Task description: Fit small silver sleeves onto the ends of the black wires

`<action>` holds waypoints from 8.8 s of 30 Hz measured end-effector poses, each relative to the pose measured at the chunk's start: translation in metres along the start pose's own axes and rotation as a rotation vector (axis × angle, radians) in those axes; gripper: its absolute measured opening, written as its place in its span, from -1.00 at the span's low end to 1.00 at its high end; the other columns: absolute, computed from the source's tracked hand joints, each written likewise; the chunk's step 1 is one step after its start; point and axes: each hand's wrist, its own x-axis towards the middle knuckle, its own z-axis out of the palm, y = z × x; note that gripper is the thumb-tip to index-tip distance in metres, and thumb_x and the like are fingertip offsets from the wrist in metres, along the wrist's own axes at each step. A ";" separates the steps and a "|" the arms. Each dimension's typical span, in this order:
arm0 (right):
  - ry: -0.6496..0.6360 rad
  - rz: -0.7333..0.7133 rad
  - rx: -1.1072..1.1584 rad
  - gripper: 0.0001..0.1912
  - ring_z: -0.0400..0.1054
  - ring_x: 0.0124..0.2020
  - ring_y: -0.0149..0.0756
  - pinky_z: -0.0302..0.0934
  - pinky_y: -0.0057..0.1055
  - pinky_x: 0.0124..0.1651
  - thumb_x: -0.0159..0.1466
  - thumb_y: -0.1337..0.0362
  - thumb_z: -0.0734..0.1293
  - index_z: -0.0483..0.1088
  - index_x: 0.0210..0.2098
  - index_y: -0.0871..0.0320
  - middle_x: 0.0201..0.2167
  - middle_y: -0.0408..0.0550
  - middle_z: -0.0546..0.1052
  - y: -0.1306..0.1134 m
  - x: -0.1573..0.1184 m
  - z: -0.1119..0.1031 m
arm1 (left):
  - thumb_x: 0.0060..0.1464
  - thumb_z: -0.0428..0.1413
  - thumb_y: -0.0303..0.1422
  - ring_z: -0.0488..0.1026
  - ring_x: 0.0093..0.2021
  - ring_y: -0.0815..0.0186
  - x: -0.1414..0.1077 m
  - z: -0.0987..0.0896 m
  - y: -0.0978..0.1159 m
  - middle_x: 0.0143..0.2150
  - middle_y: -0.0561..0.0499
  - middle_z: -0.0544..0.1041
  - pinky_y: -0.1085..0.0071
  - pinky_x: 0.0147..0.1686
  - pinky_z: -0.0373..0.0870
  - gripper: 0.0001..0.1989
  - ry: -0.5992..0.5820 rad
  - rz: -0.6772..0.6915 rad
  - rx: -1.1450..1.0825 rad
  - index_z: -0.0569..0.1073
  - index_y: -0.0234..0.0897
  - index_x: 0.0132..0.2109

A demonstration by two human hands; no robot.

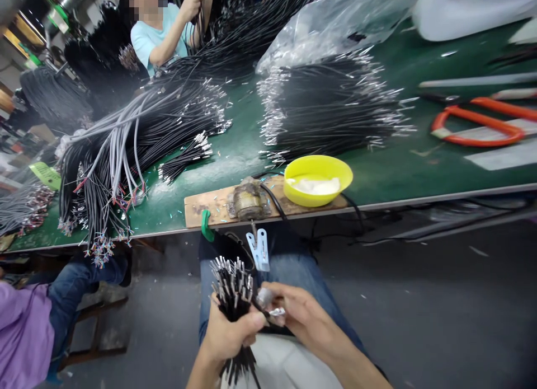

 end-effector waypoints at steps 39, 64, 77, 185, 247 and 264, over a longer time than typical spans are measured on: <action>0.391 -0.132 -0.127 -0.80 0.26 -0.62 -0.38 0.21 -0.49 -0.58 0.02 0.14 0.38 0.42 -0.47 0.16 -0.62 -0.13 0.40 -0.004 0.001 0.026 | -0.28 0.24 -0.05 -0.05 -0.82 0.59 0.000 0.019 -0.013 -0.85 0.26 0.07 0.59 -0.79 -0.07 -0.57 0.383 0.131 -0.047 0.31 -0.32 -0.61; 0.374 -0.441 -0.523 -0.84 0.32 -0.56 -0.35 0.22 -0.49 -0.54 0.14 0.37 0.26 0.36 -0.56 0.13 -0.60 -0.11 0.41 -0.010 0.005 0.025 | -0.29 0.28 -0.12 0.02 -0.80 0.61 -0.005 0.021 0.000 -0.82 0.25 0.14 0.62 -0.79 -0.02 -0.59 0.361 0.137 -0.095 0.29 -0.34 -0.62; 0.302 -0.438 -0.576 -0.89 0.29 -0.56 -0.32 0.20 -0.44 -0.51 0.17 0.29 0.27 0.41 -0.46 0.12 -0.57 -0.09 0.42 -0.016 -0.002 0.011 | -0.31 0.28 -0.07 -0.02 -0.83 0.62 0.001 0.017 0.001 -0.84 0.27 0.09 0.60 -0.81 -0.02 -0.56 0.248 0.068 -0.149 0.27 -0.32 -0.61; 0.425 -0.654 -0.656 -0.83 0.21 -0.55 -0.36 0.14 -0.43 -0.46 0.15 0.41 0.29 0.31 -0.55 0.11 -0.61 -0.16 0.33 -0.026 0.012 0.020 | -0.29 0.25 -0.03 -0.08 -0.86 0.62 0.012 0.024 0.009 -0.86 0.27 0.05 0.62 -0.89 -0.07 -0.55 0.151 0.052 -0.115 0.29 -0.32 -0.63; 0.115 -0.256 -0.682 -0.91 0.29 -0.37 -0.22 0.19 -0.32 -0.28 0.04 0.24 0.39 0.47 -0.52 0.12 -0.48 -0.06 0.44 -0.040 0.016 -0.007 | -0.35 0.32 -0.28 0.28 -0.67 0.40 -0.002 0.015 -0.007 -0.69 0.08 0.40 0.49 -0.68 0.25 -0.76 0.407 0.098 0.199 0.51 -0.33 -0.49; 0.220 -0.343 -0.680 -0.66 0.20 -0.59 -0.36 0.12 -0.47 -0.55 0.22 0.19 0.24 0.26 -0.66 0.14 -0.67 -0.15 0.31 -0.029 0.013 0.007 | -0.39 0.29 -0.10 0.11 -0.75 0.52 0.000 0.021 0.001 -0.77 0.18 0.24 0.53 -0.72 0.08 -0.60 0.387 0.058 0.021 0.38 -0.35 -0.56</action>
